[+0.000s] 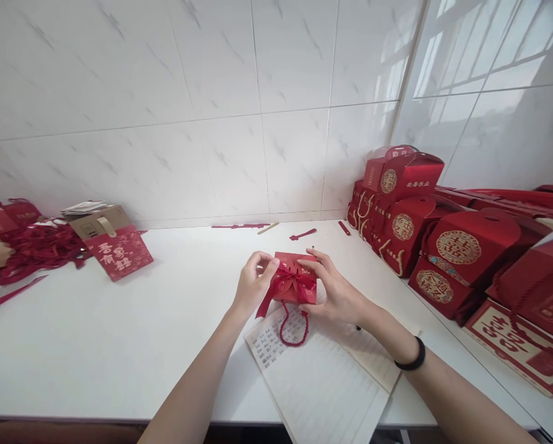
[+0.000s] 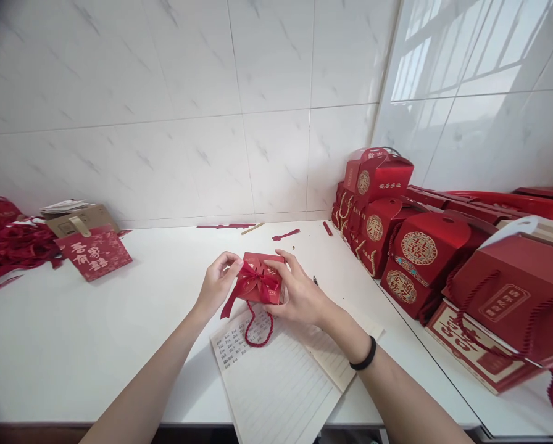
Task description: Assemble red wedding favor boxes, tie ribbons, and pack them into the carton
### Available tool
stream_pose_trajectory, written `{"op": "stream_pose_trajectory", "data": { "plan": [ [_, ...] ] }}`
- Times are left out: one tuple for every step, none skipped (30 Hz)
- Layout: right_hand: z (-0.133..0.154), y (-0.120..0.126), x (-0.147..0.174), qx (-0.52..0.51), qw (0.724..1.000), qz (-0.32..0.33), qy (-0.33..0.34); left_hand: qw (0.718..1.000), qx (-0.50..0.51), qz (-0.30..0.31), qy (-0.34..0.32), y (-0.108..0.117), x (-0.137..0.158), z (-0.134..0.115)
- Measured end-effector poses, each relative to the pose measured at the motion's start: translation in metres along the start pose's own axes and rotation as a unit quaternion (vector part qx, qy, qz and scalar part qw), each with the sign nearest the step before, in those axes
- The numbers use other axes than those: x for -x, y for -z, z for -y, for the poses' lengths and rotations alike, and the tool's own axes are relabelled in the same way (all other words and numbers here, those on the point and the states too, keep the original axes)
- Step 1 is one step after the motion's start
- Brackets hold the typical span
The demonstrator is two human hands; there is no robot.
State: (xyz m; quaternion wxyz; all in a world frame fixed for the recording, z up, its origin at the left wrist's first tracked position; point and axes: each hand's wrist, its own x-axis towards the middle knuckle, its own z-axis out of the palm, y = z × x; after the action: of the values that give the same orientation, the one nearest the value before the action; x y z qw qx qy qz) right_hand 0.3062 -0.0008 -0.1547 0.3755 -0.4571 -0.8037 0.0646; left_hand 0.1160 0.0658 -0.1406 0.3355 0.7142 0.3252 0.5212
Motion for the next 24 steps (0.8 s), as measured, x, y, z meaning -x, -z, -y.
{"op": "stream_pose_trajectory", "data": {
  "plan": [
    [-0.0002,0.0002,0.0003,-0.004,1.000,0.004,-0.003,1.000,-0.001,0.015,0.008,-0.0004,-0.0001,-0.0006],
    [-0.0007,0.0004,0.0007,-0.011,1.000,0.007,-0.002,1.000,0.003,0.027,0.010,-0.0010,-0.0001,-0.0012],
    [-0.0014,0.0007,0.0010,-0.024,1.000,0.009,0.001,0.999,0.013,0.033,0.006,-0.0015,-0.0002,-0.0017],
    [-0.0024,0.0011,0.0013,-0.042,0.999,0.011,0.002,0.999,0.025,0.036,0.001,-0.0018,-0.0003,-0.0022],
    [-0.0035,0.0013,0.0016,-0.068,0.998,0.012,-0.001,0.999,0.038,0.038,-0.003,-0.0019,-0.0005,-0.0026],
    [-0.0046,0.0015,0.0018,-0.101,0.995,0.011,-0.009,0.998,0.050,0.041,-0.007,-0.0017,-0.0008,-0.0028],
    [-0.0055,0.0016,0.0019,-0.136,0.990,0.007,-0.019,0.997,0.059,0.042,-0.009,-0.0012,-0.0011,-0.0029],
    [-0.0060,0.0015,0.0019,-0.169,0.985,0.002,-0.031,0.997,0.066,0.045,-0.010,-0.0006,-0.0014,-0.0029],
    [-0.0060,0.0013,0.0017,-0.195,0.980,-0.004,-0.043,0.996,0.070,0.047,-0.009,0.0001,-0.0017,-0.0027],
    [-0.0057,0.0011,0.0013,-0.211,0.976,-0.012,-0.051,0.996,0.074,0.049,-0.010,0.0008,-0.0019,-0.0025],
    [-0.0050,0.0007,0.0007,-0.218,0.974,-0.021,-0.057,0.996,0.076,0.050,-0.010,0.0013,-0.0021,-0.0023],
    [-0.0041,0.0003,-0.0001,-0.219,0.973,-0.030,-0.063,0.996,0.079,0.050,-0.011,0.0017,-0.0021,-0.0021],
    [-0.0033,0.0000,-0.0010,-0.218,0.973,-0.041,-0.069,0.995,0.081,0.050,-0.011,0.0020,-0.0021,-0.0021],
    [-0.0027,-0.0004,-0.0021,-0.219,0.971,-0.052,-0.075,0.995,0.082,0.049,-0.012,0.0020,-0.0020,-0.0022],
    [-0.0025,-0.0007,-0.0032,-0.224,0.969,-0.062,-0.082,0.995,0.082,0.047,-0.011,0.0020,-0.0018,-0.0026],
    [-0.0027,-0.0009,-0.0042,-0.232,0.966,-0.071,-0.089,0.996,0.080,0.045,-0.010,0.0019,-0.0016,-0.0031],
    [-0.0032,-0.0010,-0.0051,-0.241,0.963,-0.080,-0.094,0.996,0.077,0.044,-0.008,0.0017,-0.0014,-0.0038],
    [-0.0040,-0.0011,-0.0058,-0.247,0.960,-0.091,-0.098,0.996,0.072,0.043,-0.006,0.0016,-0.0011,-0.0043],
    [-0.0049,-0.0012,-0.0063,-0.252,0.957,-0.103,-0.099,0.997,0.065,0.044,-0.005,0.0013,-0.0008,-0.0047],
    [-0.0059,-0.0013,-0.0066,-0.253,0.955,-0.118,-0.099,0.997,0.055,0.046,-0.005,0.0010,-0.0005,-0.0048],
    [-0.0069,-0.0013,-0.0066,-0.252,0.954,-0.134,-0.096,0.998,0.044,0.049,-0.010,0.0006,-0.0001,-0.0045],
    [-0.0077,-0.0013,-0.0064,-0.248,0.953,-0.150,-0.090,0.998,0.034,0.051,-0.022,0.0001,0.0003,-0.0039],
    [-0.0085,-0.0013,-0.0060,-0.241,0.953,-0.163,-0.081,0.997,0.027,0.053,-0.038,-0.0004,0.0006,-0.0028],
    [-0.0091,-0.0013,-0.0057,-0.232,0.955,-0.173,-0.070,0.997,0.022,0.056,-0.055,-0.0010,0.0008,-0.0015]
  ]
}}
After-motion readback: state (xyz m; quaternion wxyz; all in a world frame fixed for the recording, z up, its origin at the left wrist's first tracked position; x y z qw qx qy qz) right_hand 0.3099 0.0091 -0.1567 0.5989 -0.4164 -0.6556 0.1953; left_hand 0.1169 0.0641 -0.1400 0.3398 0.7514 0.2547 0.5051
